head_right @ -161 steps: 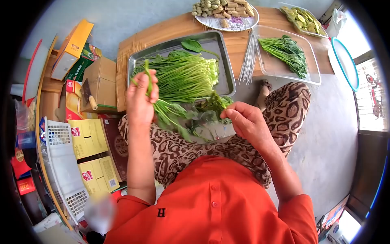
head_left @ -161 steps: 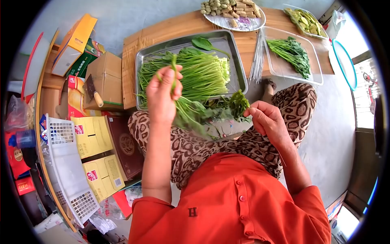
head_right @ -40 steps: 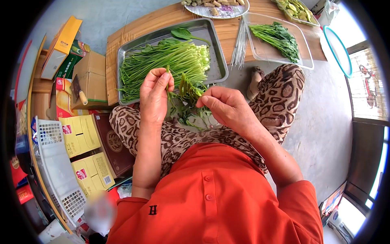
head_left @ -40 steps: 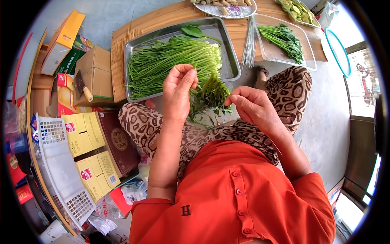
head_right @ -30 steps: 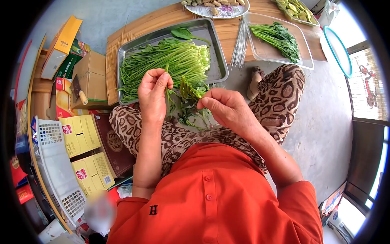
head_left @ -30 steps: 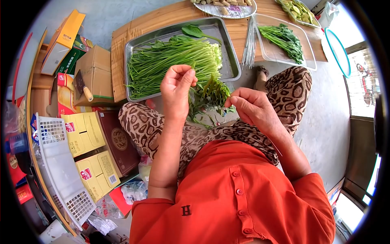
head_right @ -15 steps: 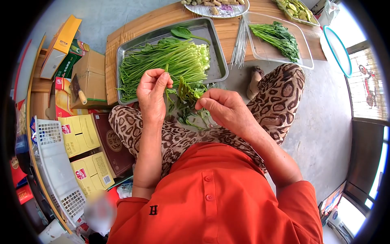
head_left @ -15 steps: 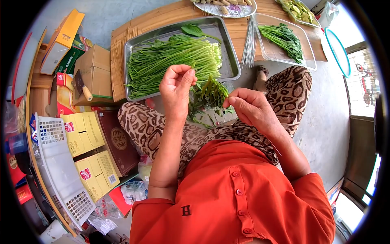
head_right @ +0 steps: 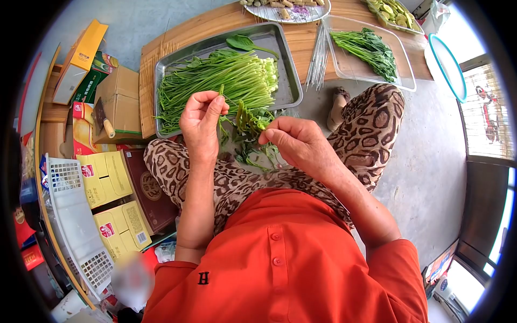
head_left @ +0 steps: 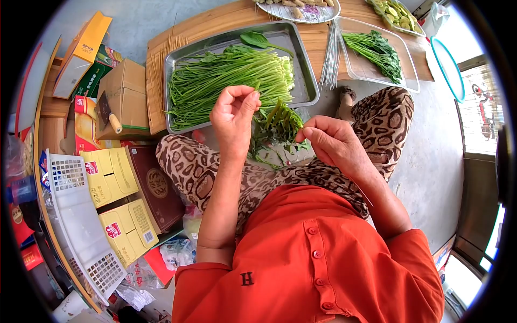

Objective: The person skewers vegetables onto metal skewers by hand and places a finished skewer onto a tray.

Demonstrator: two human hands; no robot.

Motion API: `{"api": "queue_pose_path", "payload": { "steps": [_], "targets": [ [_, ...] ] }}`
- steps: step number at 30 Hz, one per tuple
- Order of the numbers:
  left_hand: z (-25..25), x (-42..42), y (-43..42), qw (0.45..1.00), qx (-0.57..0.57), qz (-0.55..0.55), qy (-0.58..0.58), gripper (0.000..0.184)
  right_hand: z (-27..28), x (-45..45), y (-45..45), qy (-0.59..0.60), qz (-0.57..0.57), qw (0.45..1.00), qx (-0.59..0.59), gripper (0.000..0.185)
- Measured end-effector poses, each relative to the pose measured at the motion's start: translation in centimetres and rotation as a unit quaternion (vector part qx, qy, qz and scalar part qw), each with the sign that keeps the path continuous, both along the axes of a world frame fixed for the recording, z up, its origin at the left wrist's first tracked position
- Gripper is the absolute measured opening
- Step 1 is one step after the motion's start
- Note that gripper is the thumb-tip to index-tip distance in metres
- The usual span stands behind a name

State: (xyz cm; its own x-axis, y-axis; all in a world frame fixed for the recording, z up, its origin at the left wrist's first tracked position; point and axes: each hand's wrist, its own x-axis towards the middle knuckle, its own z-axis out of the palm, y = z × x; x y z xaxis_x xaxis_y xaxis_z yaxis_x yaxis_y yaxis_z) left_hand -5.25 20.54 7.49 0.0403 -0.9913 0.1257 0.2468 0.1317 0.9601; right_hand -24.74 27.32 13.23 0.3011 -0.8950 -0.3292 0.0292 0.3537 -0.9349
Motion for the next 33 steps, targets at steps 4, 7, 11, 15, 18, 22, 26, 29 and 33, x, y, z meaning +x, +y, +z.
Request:
{"api": "queue_pose_path", "payload": {
  "steps": [4,7,11,15,18,22,26,29,33],
  "targets": [
    [0.0,0.1,0.0,1.000,-0.004,0.001,-0.015,0.011,0.0,0.0,0.0,0.001,-0.001,1.000,-0.004,0.025],
    [0.0,0.2,0.1,1.000,-0.008,0.002,-0.022,0.012,-0.1,0.0,0.0,0.002,0.000,1.000,-0.005,0.025],
    [0.2,0.2,0.2,0.999,-0.021,0.007,-0.036,0.011,-0.1,0.0,0.1,-0.006,0.001,1.000,-0.005,0.025],
    [0.1,0.3,0.3,0.999,-0.024,0.003,-0.032,0.010,-0.1,0.0,0.1,-0.009,0.002,1.000,-0.003,0.026],
    [0.2,-0.3,0.9,0.998,-0.020,-0.008,-0.061,0.010,0.4,0.1,0.0,-0.004,-0.003,1.000,-0.002,0.026],
    [0.0,-0.9,1.1,0.997,-0.035,-0.030,-0.060,0.009,0.2,0.1,-0.3,0.003,-0.014,1.000,0.006,0.026],
    [-0.7,-0.5,0.0,0.990,-0.080,-0.089,-0.070,0.010,-0.6,-1.0,-0.4,0.003,-0.019,1.000,0.012,0.026],
    [-0.5,0.4,-1.9,0.990,-0.081,-0.070,-0.094,0.011,-1.6,-2.7,-0.4,0.019,-0.016,0.999,0.029,0.026],
    [-0.9,2.8,-7.7,0.985,-0.051,-0.011,-0.165,0.011,-3.5,-4.9,-0.3,0.014,-0.038,0.998,0.048,0.026]
  ]
}}
